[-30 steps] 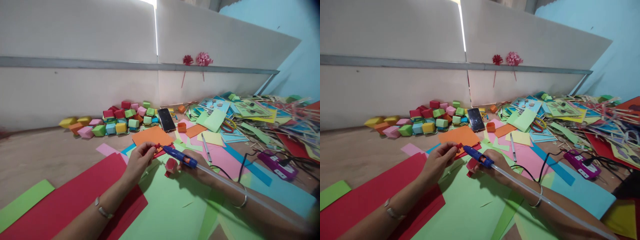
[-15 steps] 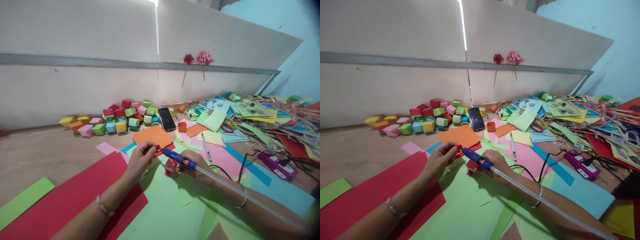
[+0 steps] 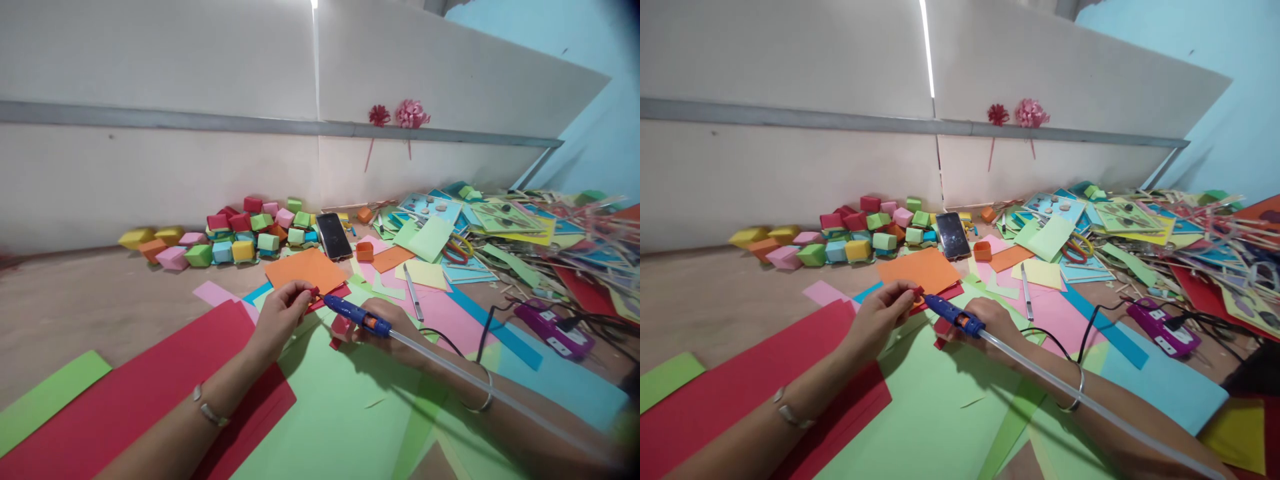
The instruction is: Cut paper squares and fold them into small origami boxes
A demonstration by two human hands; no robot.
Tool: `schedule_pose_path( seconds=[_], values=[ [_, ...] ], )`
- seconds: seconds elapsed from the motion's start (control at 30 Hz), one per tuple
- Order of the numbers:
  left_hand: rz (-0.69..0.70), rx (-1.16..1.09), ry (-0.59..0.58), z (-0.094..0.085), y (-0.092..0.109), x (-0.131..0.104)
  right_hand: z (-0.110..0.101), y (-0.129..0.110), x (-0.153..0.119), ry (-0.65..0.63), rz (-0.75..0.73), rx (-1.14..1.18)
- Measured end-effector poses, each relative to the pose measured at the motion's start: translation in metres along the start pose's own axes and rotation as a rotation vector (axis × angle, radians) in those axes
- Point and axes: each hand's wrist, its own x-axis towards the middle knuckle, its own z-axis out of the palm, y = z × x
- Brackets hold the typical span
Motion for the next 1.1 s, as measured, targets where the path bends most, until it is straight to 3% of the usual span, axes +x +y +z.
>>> schedule_pose_path(
  seconds=[0.37, 1.1],
  values=[
    [0.006, 0.009, -0.008, 0.0006, -0.0031, 0.0004, -0.0016, -0.0005, -0.0003, 0.009, 0.042, 0.052],
    [0.018, 0.027, -0.037, -0.001, -0.0051, 0.002, -0.0023, -0.0012, -0.0004, -0.002, -0.031, 0.005]
  ],
)
